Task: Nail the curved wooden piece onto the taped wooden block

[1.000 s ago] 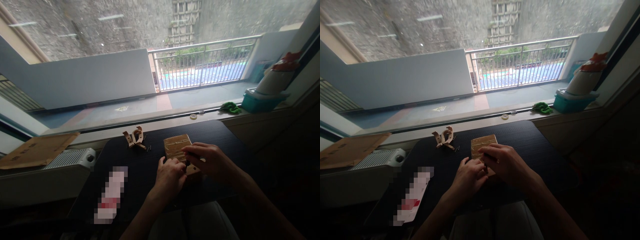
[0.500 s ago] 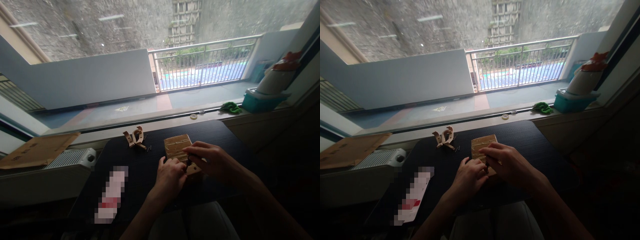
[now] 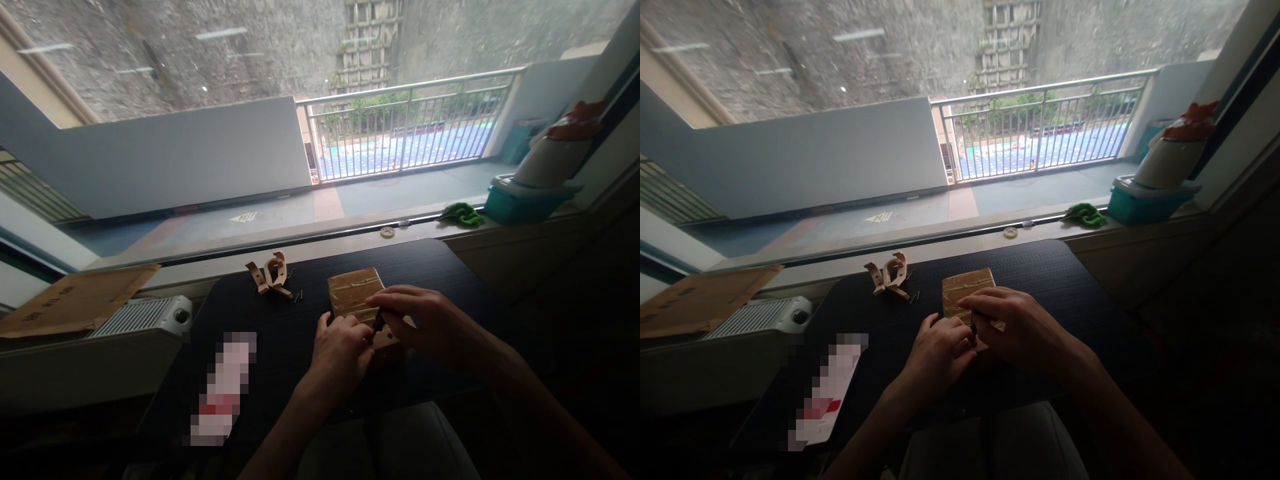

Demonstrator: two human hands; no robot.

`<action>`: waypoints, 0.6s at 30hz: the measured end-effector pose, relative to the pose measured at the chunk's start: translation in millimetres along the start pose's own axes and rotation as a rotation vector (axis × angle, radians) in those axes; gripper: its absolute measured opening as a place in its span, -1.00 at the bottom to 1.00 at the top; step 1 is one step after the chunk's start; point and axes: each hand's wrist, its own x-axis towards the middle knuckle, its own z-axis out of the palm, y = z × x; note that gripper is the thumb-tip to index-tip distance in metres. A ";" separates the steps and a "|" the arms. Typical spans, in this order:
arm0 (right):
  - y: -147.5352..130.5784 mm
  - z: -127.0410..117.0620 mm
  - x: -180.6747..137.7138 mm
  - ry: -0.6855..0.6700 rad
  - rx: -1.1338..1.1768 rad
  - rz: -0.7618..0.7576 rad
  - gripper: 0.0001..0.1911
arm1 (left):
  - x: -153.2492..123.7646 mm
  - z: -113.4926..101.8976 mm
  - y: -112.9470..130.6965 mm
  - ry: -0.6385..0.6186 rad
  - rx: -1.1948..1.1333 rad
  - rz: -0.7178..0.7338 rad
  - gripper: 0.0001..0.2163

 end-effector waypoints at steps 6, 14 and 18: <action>5.7 1.0 -2.4 0.025 -0.005 -0.004 -0.72 | -1.1 0.9 0.0 0.008 -0.013 0.003 -0.91; 1.3 5.6 1.2 0.030 -0.085 -0.009 -0.70 | -0.5 0.0 0.8 -0.014 0.002 -0.009 -0.89; -0.6 1.9 -2.4 -0.013 -0.068 -0.036 -0.66 | -1.1 -0.6 1.6 -0.004 0.011 -0.011 -0.89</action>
